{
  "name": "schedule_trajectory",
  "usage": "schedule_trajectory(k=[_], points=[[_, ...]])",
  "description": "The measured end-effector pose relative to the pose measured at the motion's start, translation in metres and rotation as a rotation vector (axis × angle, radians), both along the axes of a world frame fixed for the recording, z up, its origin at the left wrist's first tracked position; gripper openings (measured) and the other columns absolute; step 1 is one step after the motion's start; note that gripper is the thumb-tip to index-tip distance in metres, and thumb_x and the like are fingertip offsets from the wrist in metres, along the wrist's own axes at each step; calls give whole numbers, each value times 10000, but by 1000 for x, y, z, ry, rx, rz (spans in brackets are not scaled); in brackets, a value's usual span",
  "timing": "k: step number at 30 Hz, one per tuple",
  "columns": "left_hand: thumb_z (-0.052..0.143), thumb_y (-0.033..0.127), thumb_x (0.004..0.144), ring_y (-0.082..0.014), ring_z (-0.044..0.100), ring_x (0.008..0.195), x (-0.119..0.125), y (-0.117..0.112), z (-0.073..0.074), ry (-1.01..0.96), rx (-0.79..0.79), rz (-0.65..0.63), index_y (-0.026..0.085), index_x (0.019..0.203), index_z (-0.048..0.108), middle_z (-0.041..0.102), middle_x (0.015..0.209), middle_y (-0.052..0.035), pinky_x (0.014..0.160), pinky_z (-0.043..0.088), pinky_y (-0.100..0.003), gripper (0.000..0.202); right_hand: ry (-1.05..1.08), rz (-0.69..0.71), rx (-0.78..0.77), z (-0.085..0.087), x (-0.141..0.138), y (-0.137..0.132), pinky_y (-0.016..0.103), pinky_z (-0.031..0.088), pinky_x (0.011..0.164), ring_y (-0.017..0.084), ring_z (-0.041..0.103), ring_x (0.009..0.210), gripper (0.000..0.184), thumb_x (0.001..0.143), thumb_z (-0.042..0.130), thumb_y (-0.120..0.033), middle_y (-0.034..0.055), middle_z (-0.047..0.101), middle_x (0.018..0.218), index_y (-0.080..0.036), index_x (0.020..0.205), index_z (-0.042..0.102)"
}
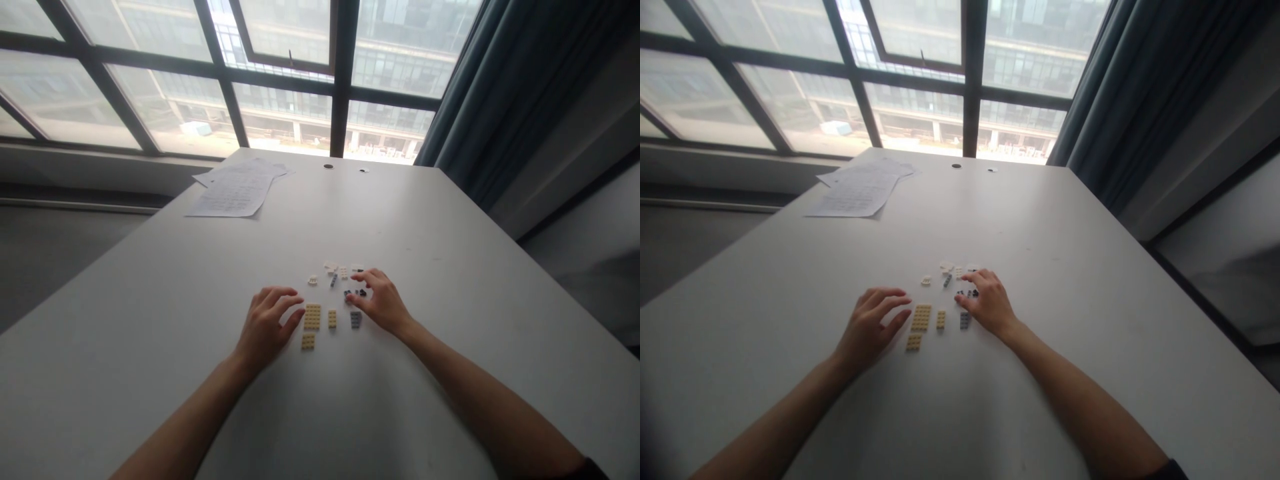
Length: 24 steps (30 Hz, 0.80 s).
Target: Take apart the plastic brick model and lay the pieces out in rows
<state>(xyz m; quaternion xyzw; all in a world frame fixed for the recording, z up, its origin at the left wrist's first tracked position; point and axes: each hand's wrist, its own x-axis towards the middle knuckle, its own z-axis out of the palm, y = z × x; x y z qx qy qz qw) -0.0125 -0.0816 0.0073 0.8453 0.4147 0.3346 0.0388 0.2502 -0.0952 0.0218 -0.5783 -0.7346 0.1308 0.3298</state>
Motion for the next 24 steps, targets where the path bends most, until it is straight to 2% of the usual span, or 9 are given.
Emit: schedule_trajectory(k=[3, 6, 13, 15, 18, 20, 22, 24], points=[[554, 301, 886, -219, 551, 984, 0, 0, 0, -7, 16, -1, 216, 951, 660, 650, 1025, -62, 891, 431, -395, 152, -79, 16, -10, 3, -14, 25, 383, 429, 918, 229, 546, 1004, 351, 747, 730, -263, 71, 646, 1051, -189, 1073, 623], [558, 291, 884, -215, 548, 983, 0, -1, -1, -4, 20, -5, 213, 954, 660, 651, 1027, -62, 893, 425, -387, 147, -140, 33, -52, 0, -28, 39, 391, 416, 921, 239, 535, 1012, 298, 742, 730, -268, 72, 662, 1039, -190, 1016, 641], [558, 283, 887, -214, 541, 988, 0, -2, -1, 7, 27, -18, 206, 963, 660, 646, 1034, -63, 892, 421, -385, 148, -14, 28, -96, -4, -34, 40, 371, 414, 888, 206, 549, 918, 166, 750, 680, -198, 57, 678, 945, -189, 915, 662], [555, 283, 889, -216, 539, 991, 0, -1, -1, 13, 26, -20, 208, 966, 658, 644, 1038, -64, 891, 420, -387, 149, 290, 32, -199, -2, -32, 35, 325, 450, 779, 169, 559, 795, 166, 764, 678, -274, 44, 682, 912, -190, 906, 659], [554, 287, 891, -216, 538, 990, 0, 0, -2, 18, 33, -30, 210, 962, 657, 644, 1036, -64, 890, 418, -390, 147, 1065, 120, -479, 4, -28, 23, 253, 438, 602, 116, 527, 638, 252, 774, 668, -427, 33, 692, 888, -196, 876, 651], [558, 285, 888, -216, 542, 982, 0, 0, -3, 16, 44, -37, 208, 954, 657, 646, 1024, -63, 889, 418, -391, 142, 1424, 190, -612, 7, -25, 14, 230, 425, 562, 98, 511, 603, 259, 759, 690, -446, 28, 701, 879, -204, 843, 650], [565, 281, 883, -216, 547, 976, 0, 1, -3, 12, 54, -40, 208, 948, 659, 649, 1014, -61, 887, 418, -389, 136, 1578, 217, -675, 9, -23, 7, 220, 425, 553, 88, 497, 577, 238, 726, 736, -416, 23, 708, 842, -206, 802, 652], [570, 279, 879, -217, 551, 976, 0, 1, -3, 11, 60, -41, 208, 943, 660, 651, 1009, -60, 884, 420, -385, 132, 1585, 202, -679, 9, -21, 1, 226, 429, 552, 88, 488, 560, 247, 713, 746, -422, 23, 709, 819, -206, 787, 651]])
